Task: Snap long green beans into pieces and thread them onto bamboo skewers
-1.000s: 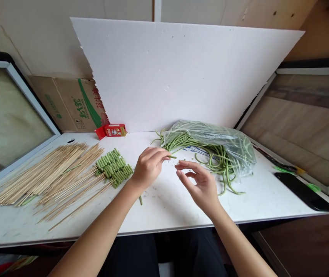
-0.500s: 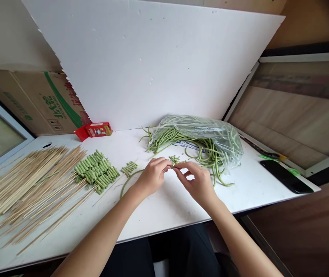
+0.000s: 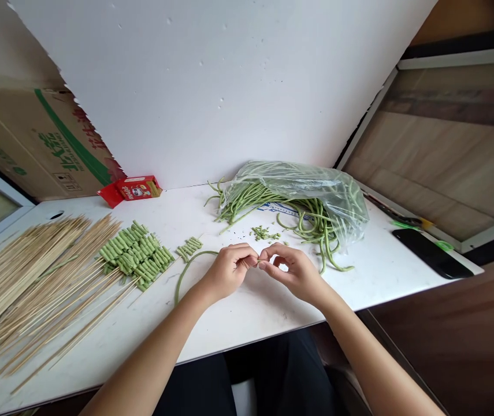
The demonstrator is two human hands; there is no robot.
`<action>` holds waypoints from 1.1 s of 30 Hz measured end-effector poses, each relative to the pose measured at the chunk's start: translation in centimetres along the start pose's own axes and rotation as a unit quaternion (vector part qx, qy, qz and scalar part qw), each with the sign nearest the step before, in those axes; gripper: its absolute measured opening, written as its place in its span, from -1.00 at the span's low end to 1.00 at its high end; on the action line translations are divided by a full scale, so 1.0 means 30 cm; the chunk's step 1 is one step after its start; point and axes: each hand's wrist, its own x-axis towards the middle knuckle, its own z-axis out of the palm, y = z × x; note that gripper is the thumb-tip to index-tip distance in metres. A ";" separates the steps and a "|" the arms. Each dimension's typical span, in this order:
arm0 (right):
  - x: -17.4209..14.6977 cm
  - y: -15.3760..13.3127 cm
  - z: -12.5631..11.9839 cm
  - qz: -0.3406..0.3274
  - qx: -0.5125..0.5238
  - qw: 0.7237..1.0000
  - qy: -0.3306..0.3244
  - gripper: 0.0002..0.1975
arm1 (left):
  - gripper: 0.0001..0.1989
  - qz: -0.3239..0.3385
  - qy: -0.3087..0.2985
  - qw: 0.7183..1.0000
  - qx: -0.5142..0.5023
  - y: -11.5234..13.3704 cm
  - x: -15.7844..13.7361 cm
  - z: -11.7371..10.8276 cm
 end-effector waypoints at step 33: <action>0.007 0.034 0.030 0.006 0.114 0.993 0.017 -0.67 | -0.81 -0.015 0.014 0.998 0.056 0.011 -0.008 0.009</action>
